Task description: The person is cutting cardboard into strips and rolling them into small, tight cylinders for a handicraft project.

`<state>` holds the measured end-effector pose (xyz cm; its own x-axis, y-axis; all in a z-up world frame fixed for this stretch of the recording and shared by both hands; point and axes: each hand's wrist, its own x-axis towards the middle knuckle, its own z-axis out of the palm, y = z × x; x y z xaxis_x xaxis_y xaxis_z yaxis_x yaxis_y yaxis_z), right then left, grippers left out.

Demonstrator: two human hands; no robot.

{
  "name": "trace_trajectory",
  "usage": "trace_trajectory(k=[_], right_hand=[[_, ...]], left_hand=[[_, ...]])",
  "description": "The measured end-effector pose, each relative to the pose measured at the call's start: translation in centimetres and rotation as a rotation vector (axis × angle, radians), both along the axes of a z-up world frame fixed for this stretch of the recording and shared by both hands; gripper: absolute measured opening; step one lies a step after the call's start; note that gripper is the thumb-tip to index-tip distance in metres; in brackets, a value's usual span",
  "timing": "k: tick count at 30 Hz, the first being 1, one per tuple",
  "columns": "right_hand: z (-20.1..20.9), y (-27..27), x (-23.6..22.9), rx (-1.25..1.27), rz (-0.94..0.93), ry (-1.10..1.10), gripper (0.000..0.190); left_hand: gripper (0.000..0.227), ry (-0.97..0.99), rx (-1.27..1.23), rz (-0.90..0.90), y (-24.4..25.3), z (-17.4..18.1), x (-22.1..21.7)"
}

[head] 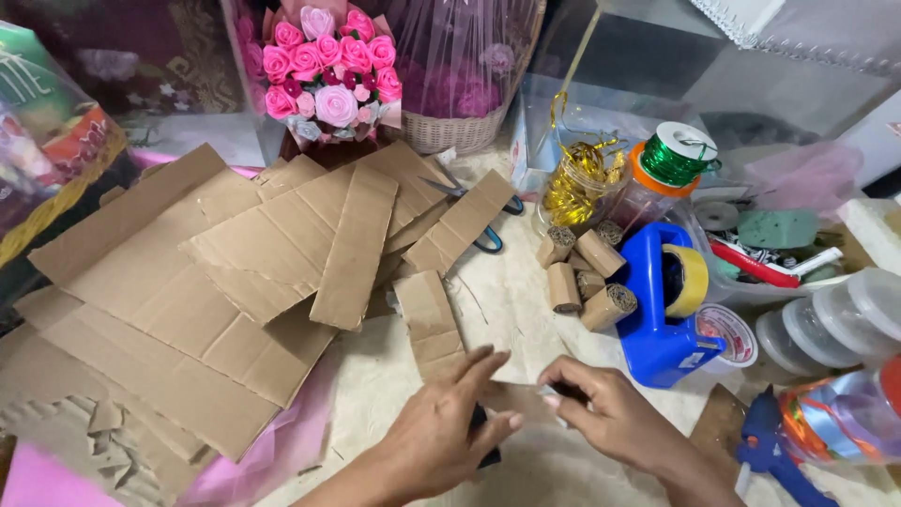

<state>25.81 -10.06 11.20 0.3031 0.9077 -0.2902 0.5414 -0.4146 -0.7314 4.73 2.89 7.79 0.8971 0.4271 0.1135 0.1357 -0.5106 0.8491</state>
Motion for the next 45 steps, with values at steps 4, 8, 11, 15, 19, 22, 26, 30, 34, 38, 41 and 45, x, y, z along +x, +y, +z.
trace_trajectory(k=[4,8,11,15,19,22,26,30,34,38,41,45], right_hand=[[0.9,3.8,-0.7,-0.073,-0.082,-0.033,0.012],[-2.3,7.9,2.0,0.054,-0.191,-0.436,0.025],[-5.0,10.8,2.9,0.076,-0.157,-0.504,0.033],[-6.1,12.9,2.1,0.219,-0.099,-0.497,0.038],[-8.7,14.3,1.6,0.473,-0.039,-0.609,0.04],[-10.3,15.7,0.5,0.686,0.084,-0.674,0.044],[-9.2,16.3,-3.0,0.77,0.307,-0.699,0.045],[-11.7,17.4,-4.3,0.781,0.602,-0.783,0.032],[-11.4,16.7,-5.4,0.716,0.585,-0.832,0.028],[-12.3,16.9,-5.1,0.689,0.564,-0.813,0.035],[-11.0,17.1,-5.1,0.655,0.521,-0.66,0.043],[-11.6,17.7,-3.5,0.546,0.329,-0.345,0.043]], left_hand=[[0.074,0.119,0.261,0.363,3.4,-4.4,1.9],[0.098,0.193,0.206,0.568,5.8,-6.6,1.8],[0.102,0.098,-0.091,0.539,5.9,-5.0,1.7],[0.095,-0.187,-0.301,0.602,6.6,-4.0,1.4],[0.095,-0.297,-0.05,0.645,11.1,-2.3,-1.7],[0.093,-0.439,-0.229,0.685,13.0,-1.2,-3.5],[0.093,-0.472,-0.292,0.725,14.1,-1.4,-4.4],[0.093,-0.41,-0.311,0.745,14.2,-1.5,-4.1],[0.094,-0.389,-0.326,0.739,14.1,-1.4,-4.1],[0.094,-0.379,-0.32,0.74,13.7,-0.8,-4.1],[0.093,-0.39,-0.325,0.754,13.8,-1.1,-4.0],[0.094,-0.317,-0.315,0.788,13.9,-1.8,-4.2]])
